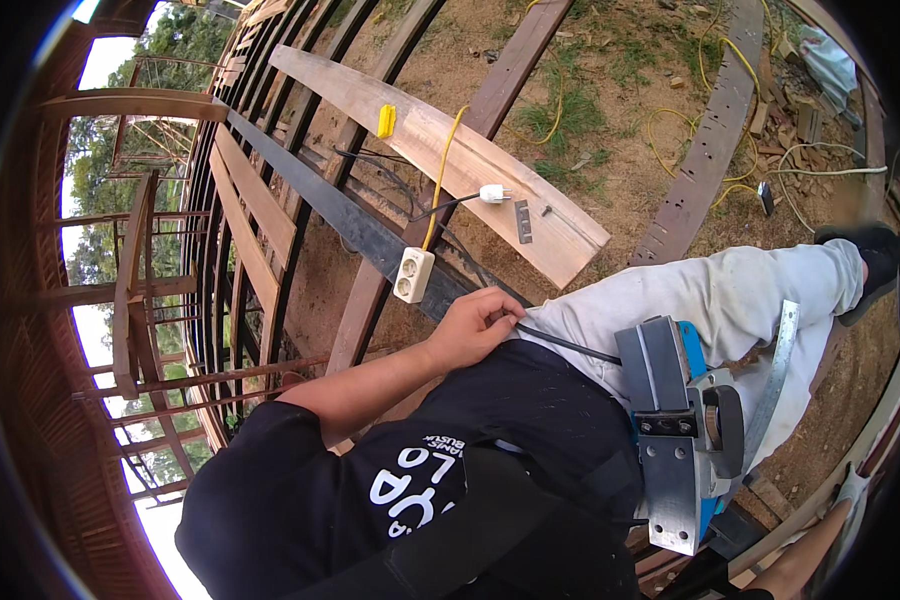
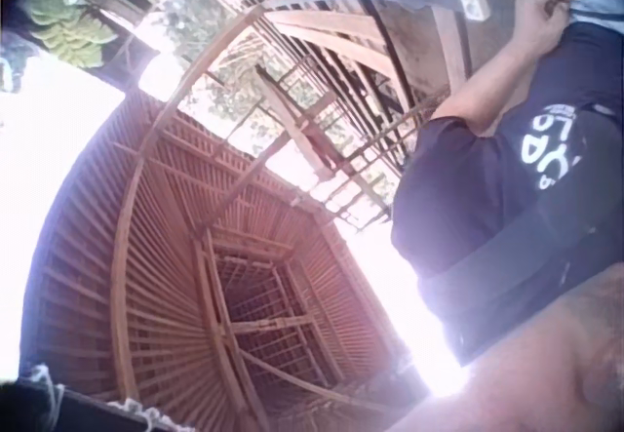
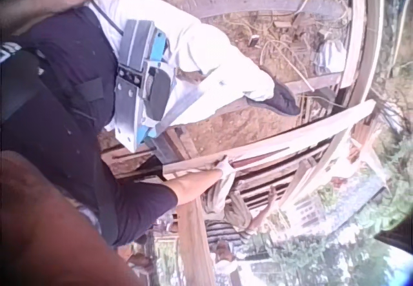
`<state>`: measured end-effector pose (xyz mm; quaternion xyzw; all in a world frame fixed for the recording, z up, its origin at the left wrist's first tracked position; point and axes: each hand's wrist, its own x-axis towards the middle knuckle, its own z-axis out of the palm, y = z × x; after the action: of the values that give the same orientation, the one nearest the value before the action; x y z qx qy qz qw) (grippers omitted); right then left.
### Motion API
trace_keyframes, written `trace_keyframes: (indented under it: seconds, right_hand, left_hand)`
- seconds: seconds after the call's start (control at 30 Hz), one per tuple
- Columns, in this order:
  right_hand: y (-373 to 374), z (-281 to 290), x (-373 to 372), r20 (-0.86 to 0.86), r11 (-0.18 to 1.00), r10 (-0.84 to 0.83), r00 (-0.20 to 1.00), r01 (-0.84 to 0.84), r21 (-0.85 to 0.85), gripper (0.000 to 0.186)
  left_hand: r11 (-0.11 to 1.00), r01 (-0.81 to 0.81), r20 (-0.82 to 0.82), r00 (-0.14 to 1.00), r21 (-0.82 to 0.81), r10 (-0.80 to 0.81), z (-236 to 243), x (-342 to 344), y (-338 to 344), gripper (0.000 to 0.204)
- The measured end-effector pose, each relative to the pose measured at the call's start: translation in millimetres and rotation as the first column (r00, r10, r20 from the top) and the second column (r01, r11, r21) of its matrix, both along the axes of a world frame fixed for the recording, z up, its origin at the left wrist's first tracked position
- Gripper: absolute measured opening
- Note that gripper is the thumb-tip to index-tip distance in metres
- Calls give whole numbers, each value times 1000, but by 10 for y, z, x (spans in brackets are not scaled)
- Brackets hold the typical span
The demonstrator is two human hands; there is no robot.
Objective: The person uses a screwdriver to loosen and remove screws from a power planer tool. They then remove a wooden part and begin inspecting and adjusting the internal blade mechanism of the planer while sitting on a construction frame.
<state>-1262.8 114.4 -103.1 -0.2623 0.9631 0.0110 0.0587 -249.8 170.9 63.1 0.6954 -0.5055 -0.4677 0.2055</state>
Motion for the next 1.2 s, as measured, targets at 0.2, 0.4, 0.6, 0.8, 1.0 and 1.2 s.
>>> trace_keyframes:
  seconds: [0.2,0.4,0.6,0.8,1.0,1.2]
  right_hand:
    - [199,14,123,91,990,-75,993,85,-112,97]
    - [-350,1115,2006,40,986,27,999,-33,160,94]
    - [-194,1518,2212,261,1000,-17,965,18,-1,97]
    - [-115,1496,2975,785,484,444,432,622,-616,45]
    - [-13,2678,4458,537,385,806,248,470,-794,67]
    - [177,3217,5593,477,526,850,-222,402,-750,40]
  left_hand:
    - [985,91,91,993,-144,-79,-119,94,-160,13]
    - [972,21,77,997,-233,-3,-292,152,-606,10]
    - [940,170,-47,980,-296,-192,-456,57,-1317,9]
    - [881,225,-77,957,-417,-280,-484,-169,-2043,13]
    - [153,619,468,712,-770,-524,891,-1829,-2376,43]
    - [-518,600,775,586,-610,-235,1903,-2843,-2062,76]
